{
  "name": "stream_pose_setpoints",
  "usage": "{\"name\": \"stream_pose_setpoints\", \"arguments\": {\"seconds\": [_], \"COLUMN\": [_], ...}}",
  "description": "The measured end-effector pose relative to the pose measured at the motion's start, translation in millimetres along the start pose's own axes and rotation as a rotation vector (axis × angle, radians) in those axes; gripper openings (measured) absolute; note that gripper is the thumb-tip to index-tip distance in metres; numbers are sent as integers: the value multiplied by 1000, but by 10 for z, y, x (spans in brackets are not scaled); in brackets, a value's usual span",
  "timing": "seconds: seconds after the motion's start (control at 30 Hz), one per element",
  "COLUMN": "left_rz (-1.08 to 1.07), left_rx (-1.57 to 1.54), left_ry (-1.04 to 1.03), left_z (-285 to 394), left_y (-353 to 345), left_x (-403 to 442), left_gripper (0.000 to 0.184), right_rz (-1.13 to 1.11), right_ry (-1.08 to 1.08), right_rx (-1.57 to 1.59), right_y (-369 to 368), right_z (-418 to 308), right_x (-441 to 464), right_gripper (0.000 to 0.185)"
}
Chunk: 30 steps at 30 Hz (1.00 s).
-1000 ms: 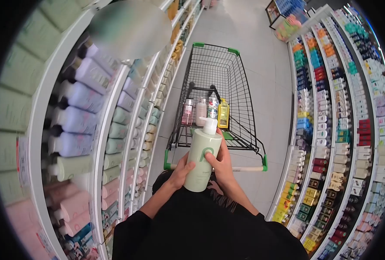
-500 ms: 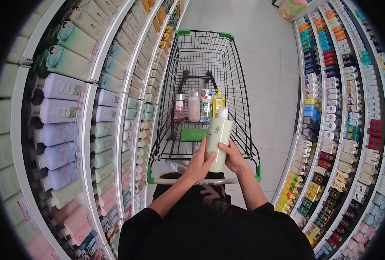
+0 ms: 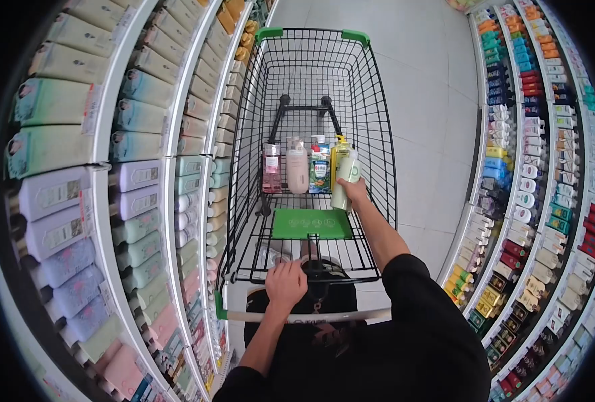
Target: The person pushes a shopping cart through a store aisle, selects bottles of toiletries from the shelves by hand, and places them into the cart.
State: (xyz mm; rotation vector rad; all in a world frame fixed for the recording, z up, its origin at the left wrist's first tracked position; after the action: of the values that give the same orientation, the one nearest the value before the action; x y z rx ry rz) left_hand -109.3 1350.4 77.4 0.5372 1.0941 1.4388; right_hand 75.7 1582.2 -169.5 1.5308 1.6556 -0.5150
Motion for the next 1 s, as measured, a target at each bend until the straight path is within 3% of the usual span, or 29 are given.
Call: {"name": "stream_pose_setpoints", "arguments": {"seconds": [0.17,0.2,0.27,0.5,0.6,0.7,0.77,0.8,0.83,0.87,0.97,1.0], "left_rz": [157,150,147,169,172,201,206,177,171,172,176,180], "left_rx": [-25,-22,-11,-31,-9,22,40,57,47,31,17,6], "left_ry": [-78,-72,-79,-77,-54,-84,-80,-50,-26,-14,8,-15], "left_z": [33,29,28,42,22,12,29,17,7,-29,-110,-106], "left_y": [104,111,100,108,89,71,89,84,62,38,-14,-59], "left_x": [7,6,4,-3,-20,-17,30,-8,-42,-25,20,24], "left_gripper": [17,17,16,14,15,13,10,10,11,12,17,18], "right_rz": [256,250,303,402,570,435,407,331,47,67,-194,-218], "right_ry": [104,96,275,212,263,358,521,477,428,269,306,186], "right_rx": [-338,-340,-377,-524,-578,-597,-677,-662,-532,-612,-529,-500], "right_y": [42,10,-51,-145,-62,9,129,177,246,186,183,205], "right_z": [535,584,518,331,485,461,733,817,1433,706,667,623], "right_x": [776,829,882,586,467,314,453,473,1096,255,144,-26], "right_gripper": [99,99,90,80,63,53,65,60,58,57,41,36]}}
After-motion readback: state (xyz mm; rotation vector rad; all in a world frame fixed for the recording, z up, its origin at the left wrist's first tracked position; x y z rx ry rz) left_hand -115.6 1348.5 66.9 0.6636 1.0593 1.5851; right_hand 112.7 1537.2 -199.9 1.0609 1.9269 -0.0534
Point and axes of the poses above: each hand's wrist, its own x-axis towards the middle knuckle, its own y-axis out of the back of the hand, z = x × y, the point moved 8 cm from there along x, towards the middle knuckle, and after that the axes turned 1 degree about -x, right-handed, at the moved point
